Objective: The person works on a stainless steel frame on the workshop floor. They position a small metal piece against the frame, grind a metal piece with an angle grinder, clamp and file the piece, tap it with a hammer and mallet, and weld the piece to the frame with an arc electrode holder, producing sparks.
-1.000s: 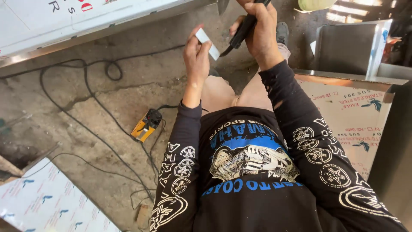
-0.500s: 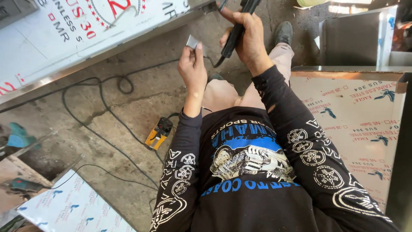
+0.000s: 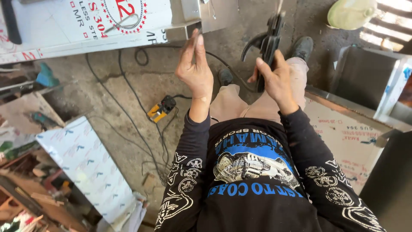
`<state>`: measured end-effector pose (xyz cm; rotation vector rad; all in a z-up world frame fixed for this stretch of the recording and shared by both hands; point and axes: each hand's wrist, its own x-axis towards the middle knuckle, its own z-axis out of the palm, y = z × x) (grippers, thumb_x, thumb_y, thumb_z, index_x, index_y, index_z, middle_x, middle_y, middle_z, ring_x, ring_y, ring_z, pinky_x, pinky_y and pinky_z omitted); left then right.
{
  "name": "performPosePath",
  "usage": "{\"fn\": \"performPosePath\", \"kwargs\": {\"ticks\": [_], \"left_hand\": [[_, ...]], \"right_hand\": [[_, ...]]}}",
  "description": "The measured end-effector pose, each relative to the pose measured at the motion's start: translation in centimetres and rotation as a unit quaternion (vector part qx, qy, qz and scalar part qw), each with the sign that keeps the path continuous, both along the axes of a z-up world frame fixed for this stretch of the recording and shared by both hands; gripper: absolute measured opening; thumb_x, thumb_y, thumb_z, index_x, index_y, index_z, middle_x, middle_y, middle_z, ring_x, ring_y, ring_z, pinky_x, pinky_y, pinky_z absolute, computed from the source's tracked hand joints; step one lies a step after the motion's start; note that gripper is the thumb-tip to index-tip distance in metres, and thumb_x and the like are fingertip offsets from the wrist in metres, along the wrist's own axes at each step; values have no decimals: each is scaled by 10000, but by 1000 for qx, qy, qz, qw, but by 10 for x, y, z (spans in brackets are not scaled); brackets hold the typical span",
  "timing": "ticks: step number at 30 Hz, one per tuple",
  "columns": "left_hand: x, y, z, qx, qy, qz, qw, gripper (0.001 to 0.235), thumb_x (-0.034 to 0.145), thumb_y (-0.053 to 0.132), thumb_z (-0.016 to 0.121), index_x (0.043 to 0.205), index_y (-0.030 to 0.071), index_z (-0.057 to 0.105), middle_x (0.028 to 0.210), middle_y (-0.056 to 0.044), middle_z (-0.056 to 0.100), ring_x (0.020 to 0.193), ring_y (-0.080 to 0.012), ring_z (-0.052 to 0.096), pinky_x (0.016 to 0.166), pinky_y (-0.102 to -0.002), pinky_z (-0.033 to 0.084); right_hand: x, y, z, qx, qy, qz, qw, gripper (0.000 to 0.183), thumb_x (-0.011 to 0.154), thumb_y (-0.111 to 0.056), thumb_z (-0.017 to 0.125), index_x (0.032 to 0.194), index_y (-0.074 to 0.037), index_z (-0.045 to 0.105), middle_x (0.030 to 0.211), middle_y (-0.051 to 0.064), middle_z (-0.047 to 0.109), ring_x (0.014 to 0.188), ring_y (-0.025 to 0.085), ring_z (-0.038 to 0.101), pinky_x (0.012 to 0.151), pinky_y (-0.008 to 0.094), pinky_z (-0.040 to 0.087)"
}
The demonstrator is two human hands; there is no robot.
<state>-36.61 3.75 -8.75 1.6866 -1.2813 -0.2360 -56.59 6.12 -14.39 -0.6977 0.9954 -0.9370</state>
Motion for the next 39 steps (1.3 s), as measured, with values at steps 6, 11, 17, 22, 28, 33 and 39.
{"fn": "performPosePath", "kwargs": {"ticks": [6, 11, 17, 22, 28, 33, 39], "left_hand": [[-23, -6, -8, 6, 102, 101, 990, 182, 1067, 86, 683, 1218, 7, 747, 1142, -45, 778, 926, -75, 672, 816, -270, 549], [-49, 45, 36, 194, 161, -56, 966, 159, 1079, 129, 619, 1194, 40, 683, 1071, 7, 705, 927, -102, 635, 852, -259, 527], [-46, 151, -46, 117, 633, 47, 764, 329, 1017, 205, 550, 1272, 14, 635, 1274, -94, 661, 1167, -184, 638, 1027, -337, 509], [2, 168, -14, 82, 577, -69, 810, 347, 1034, 307, 597, 1218, 13, 610, 1234, -104, 640, 1139, -228, 654, 983, -404, 538], [38, 178, -12, 103, 686, 9, 721, 267, 1023, 229, 590, 1192, 32, 649, 1123, -92, 687, 1013, -170, 675, 904, -313, 540], [50, 127, 1, 197, 385, 30, 901, 157, 1073, 144, 626, 1156, 27, 690, 960, -6, 674, 822, -61, 589, 714, -214, 465], [19, 41, 13, 132, 180, 52, 973, 232, 1058, 150, 706, 1207, -14, 775, 754, 14, 524, 692, -40, 429, 612, -242, 356]], "right_hand": [[-27, 1, -23, -5, -17, 79, 997, 225, 1149, -187, 541, 1298, -29, 483, 832, 32, 564, 686, 119, 563, 625, 246, 486], [-51, 12, -5, -44, -39, 130, 990, 190, 1133, -212, 580, 1246, -67, 531, 965, 37, 689, 876, 111, 633, 772, 267, 528], [-1, -5, 75, -346, 180, 211, 896, 414, 893, -303, 791, 1182, -33, 668, 1123, 124, 619, 1040, 300, 554, 903, 416, 443], [64, 19, 104, -441, 150, 277, 841, 450, 860, -361, 812, 1165, -67, 661, 1159, 95, 650, 1119, 322, 542, 968, 477, 388], [92, 42, 101, -425, 114, 266, 858, 427, 937, -308, 764, 1232, -33, 623, 1211, 115, 628, 1171, 374, 565, 1043, 486, 428], [45, 55, 78, -220, 67, 234, 945, 424, 1033, -298, 657, 1327, -5, 568, 1157, 120, 659, 894, 199, 654, 829, 339, 542], [4, 31, 40, -87, -23, 42, 995, 357, 1107, -332, 610, 1273, -29, 521, 1049, 69, 635, 915, 158, 652, 764, 277, 541]]}}
